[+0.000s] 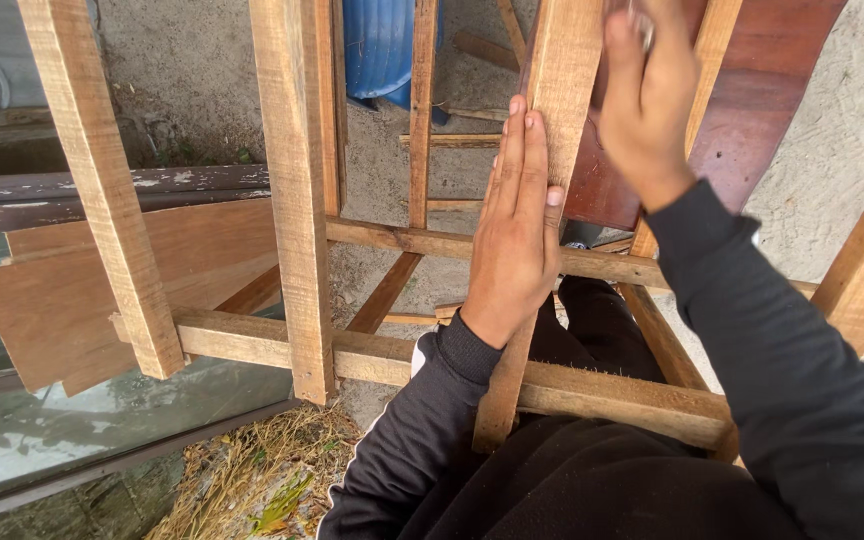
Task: The person sands the surfaces and edges of a wooden frame by hand using a piece of sandpaper.
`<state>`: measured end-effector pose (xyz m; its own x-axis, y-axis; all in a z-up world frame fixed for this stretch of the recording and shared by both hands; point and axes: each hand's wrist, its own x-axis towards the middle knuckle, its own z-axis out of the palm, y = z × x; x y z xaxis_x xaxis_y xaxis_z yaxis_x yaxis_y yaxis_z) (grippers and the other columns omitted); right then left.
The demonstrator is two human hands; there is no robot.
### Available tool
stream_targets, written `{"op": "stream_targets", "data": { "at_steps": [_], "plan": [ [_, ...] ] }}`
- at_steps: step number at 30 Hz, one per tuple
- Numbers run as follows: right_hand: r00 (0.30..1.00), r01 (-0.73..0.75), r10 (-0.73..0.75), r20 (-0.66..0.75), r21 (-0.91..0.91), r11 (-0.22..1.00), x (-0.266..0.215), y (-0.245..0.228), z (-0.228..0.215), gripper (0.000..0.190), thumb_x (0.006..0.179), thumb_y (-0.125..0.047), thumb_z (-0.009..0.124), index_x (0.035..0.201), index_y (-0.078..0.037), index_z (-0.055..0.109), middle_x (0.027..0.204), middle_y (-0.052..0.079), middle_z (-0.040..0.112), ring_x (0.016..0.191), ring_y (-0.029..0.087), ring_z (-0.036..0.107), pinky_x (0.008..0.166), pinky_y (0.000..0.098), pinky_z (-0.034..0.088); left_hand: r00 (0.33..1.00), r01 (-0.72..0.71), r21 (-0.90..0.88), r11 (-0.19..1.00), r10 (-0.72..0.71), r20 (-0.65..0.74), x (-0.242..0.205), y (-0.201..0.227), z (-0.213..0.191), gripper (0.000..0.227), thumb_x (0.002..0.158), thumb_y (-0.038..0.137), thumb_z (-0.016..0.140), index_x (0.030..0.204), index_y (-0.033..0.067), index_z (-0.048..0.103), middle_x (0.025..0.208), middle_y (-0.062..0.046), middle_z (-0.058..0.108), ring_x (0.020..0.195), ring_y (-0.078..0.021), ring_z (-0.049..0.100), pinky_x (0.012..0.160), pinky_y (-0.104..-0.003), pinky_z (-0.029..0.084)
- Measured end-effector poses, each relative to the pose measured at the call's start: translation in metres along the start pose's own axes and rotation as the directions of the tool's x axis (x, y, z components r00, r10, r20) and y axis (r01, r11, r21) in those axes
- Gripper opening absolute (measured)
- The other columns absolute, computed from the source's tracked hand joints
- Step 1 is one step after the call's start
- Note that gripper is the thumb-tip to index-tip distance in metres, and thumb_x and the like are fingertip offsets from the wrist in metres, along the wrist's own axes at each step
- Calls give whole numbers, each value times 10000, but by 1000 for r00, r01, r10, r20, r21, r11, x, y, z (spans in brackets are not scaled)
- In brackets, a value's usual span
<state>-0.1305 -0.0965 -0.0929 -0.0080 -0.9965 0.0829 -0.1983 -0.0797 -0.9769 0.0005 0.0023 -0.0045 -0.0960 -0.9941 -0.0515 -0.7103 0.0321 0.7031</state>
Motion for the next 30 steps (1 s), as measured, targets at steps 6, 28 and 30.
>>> {"op": "stream_targets", "data": {
  "at_steps": [6,28,30],
  "plan": [
    [972,233,-224,-78,135,963,-33,6,17,341,1255,-211,449,1534,-17,481,1507,194,581,1429,272,561,1246,366,451,1000,15,-14,1000,-15,3,1,0,0,619,1156,117,402,1700,75,109,1737,-150,123,1629,-303,214,1357,-427,230],
    [993,31,-19,-114,104,994,-49,-10,19,353,1200,-181,447,1498,0,502,1443,165,601,1348,241,570,1192,351,457,998,-55,4,999,55,-22,-5,-8,7,628,1105,-47,408,1663,105,165,1750,-96,127,1619,-249,175,1378,-389,182],
    [987,134,-128,-95,56,989,-73,-15,21,342,1245,-171,433,1531,10,478,1532,168,562,1460,253,546,1258,357,433,997,-76,-46,996,74,-36,-3,-8,5,618,1118,-26,441,1655,101,164,1742,-99,123,1638,-251,172,1394,-389,184]
  ]
}}
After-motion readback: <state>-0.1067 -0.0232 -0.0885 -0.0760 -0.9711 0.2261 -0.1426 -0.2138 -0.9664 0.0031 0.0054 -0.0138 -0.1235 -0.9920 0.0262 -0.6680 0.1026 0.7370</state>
